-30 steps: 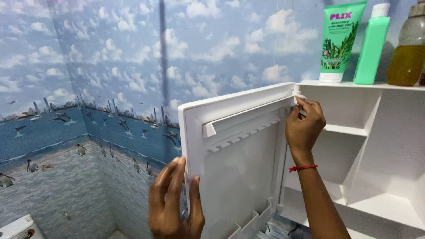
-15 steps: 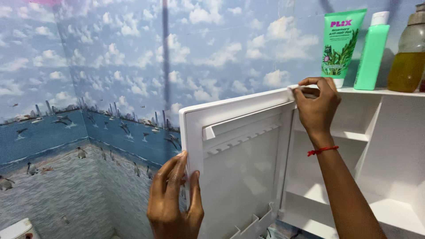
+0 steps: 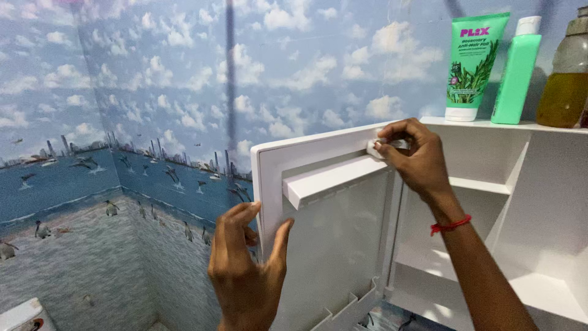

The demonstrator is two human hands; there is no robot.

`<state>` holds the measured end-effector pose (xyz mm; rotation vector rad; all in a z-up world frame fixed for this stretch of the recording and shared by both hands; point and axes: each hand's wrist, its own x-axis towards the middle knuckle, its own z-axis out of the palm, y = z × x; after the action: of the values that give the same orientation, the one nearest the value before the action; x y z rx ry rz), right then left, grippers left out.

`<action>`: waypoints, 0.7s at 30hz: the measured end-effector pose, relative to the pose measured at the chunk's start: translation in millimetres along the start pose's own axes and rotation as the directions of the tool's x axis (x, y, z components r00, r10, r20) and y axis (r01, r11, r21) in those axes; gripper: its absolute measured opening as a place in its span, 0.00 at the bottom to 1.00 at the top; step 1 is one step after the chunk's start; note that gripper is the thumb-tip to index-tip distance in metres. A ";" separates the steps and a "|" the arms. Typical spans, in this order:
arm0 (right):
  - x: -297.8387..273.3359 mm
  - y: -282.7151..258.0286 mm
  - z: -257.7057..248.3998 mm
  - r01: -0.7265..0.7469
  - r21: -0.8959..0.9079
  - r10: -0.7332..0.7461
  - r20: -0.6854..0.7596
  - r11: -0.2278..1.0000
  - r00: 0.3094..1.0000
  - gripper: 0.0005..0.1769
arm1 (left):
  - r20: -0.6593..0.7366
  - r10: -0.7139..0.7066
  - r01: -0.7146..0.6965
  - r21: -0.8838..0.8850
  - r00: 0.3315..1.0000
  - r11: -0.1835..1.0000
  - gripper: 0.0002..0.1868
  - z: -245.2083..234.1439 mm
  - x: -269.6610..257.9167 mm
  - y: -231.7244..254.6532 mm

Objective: The person cleans a bathroom mirror with a cloth, then organizes toiletries on the sink and inside a wall-mounted cabinet. Items handled include a soap dish, a plastic cup, a soap box, a small container, toothbrushes, and toothpaste tubes, which are placed into the cabinet shelves and door hooks.

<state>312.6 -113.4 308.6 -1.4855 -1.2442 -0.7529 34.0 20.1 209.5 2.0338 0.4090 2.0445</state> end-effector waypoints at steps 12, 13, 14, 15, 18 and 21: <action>-32.8 -145.2 70.1 0.304 0.263 -0.321 0.025 0.916 0.947 0.07 | -0.089 0.003 0.000 0.035 0.996 0.999 0.22 -3.6 13.0 9.9; -39.4 -152.9 70.9 0.301 0.286 -0.313 -0.005 0.910 0.950 0.08 | -0.090 0.009 -0.006 0.038 0.996 0.999 0.21 -3.9 12.4 9.6; -50.3 -158.9 68.9 0.299 0.310 -0.304 -0.035 0.903 0.952 0.10 | -0.091 0.016 -0.012 0.042 0.996 0.999 0.20 -4.2 11.5 9.4; -59.6 -162.5 67.5 0.299 0.332 -0.295 -0.065 0.894 0.953 0.13 | -0.093 0.023 -0.019 0.046 0.995 0.999 0.19 -3.8 11.1 9.3; -77.8 -154.4 63.7 0.348 0.255 -0.333 -0.100 0.902 0.937 0.13 | -0.084 0.043 -0.043 0.002 0.995 0.999 0.19 -5.8 9.1 6.9; -81.9 -111.6 56.7 0.334 -0.003 -0.328 -0.197 0.943 0.924 0.11 | -0.097 0.054 -0.048 0.065 0.994 0.997 0.20 -1.3 11.6 2.1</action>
<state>176.1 -91.0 251.4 -1.1555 -1.3641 -1.0722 32.6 22.1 221.1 2.0038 0.4488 2.1954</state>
